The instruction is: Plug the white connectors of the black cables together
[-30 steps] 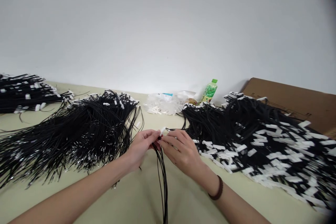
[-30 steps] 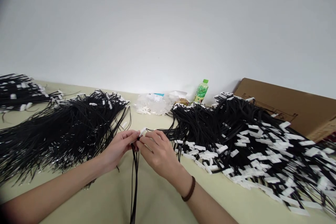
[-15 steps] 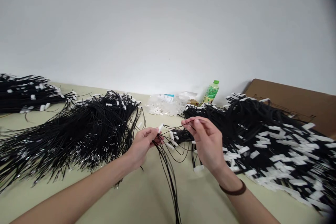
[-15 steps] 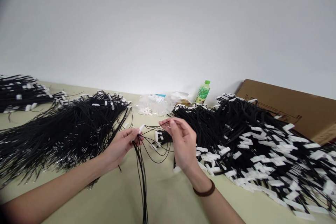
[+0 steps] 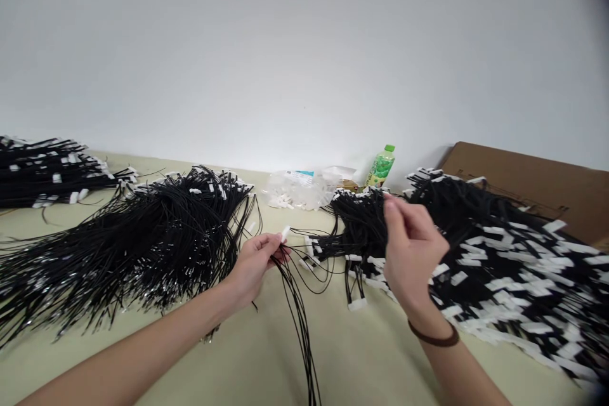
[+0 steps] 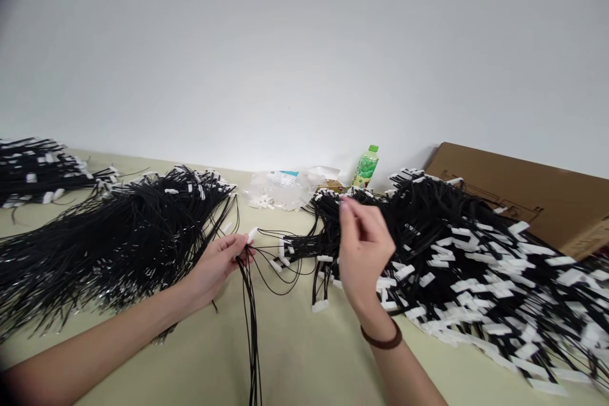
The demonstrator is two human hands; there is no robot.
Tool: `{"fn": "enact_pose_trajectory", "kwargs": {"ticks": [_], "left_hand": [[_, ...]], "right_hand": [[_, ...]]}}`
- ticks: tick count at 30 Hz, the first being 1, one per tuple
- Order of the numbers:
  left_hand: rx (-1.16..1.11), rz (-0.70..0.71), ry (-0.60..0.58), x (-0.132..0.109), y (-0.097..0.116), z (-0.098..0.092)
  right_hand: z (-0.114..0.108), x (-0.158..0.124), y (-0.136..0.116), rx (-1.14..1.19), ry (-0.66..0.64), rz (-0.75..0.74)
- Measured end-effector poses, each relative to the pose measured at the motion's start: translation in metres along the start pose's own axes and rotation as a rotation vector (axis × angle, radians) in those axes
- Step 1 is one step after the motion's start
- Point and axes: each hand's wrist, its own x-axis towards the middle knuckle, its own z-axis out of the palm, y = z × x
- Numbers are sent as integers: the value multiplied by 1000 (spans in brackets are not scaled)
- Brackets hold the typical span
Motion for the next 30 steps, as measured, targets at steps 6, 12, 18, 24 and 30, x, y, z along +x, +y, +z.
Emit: {"fn": "enact_pose_trajectory", "kwargs": {"ticks": [6, 12, 18, 24, 30], "left_hand": [[-25, 20, -30, 0, 0, 2], [-38, 40, -76, -3, 3, 6], [-33, 68, -138, -7, 4, 7], [-31, 79, -159, -7, 4, 7], [-6, 105, -169, -8, 4, 7]], "right_hand": [[15, -35, -8, -219, -445, -418], [23, -51, -9, -244, -481, -408], [23, -50, -8, -239, -464, -385], [23, -52, -8, -253, -494, -372], [22, -55, -10, -240, -509, -329]]}}
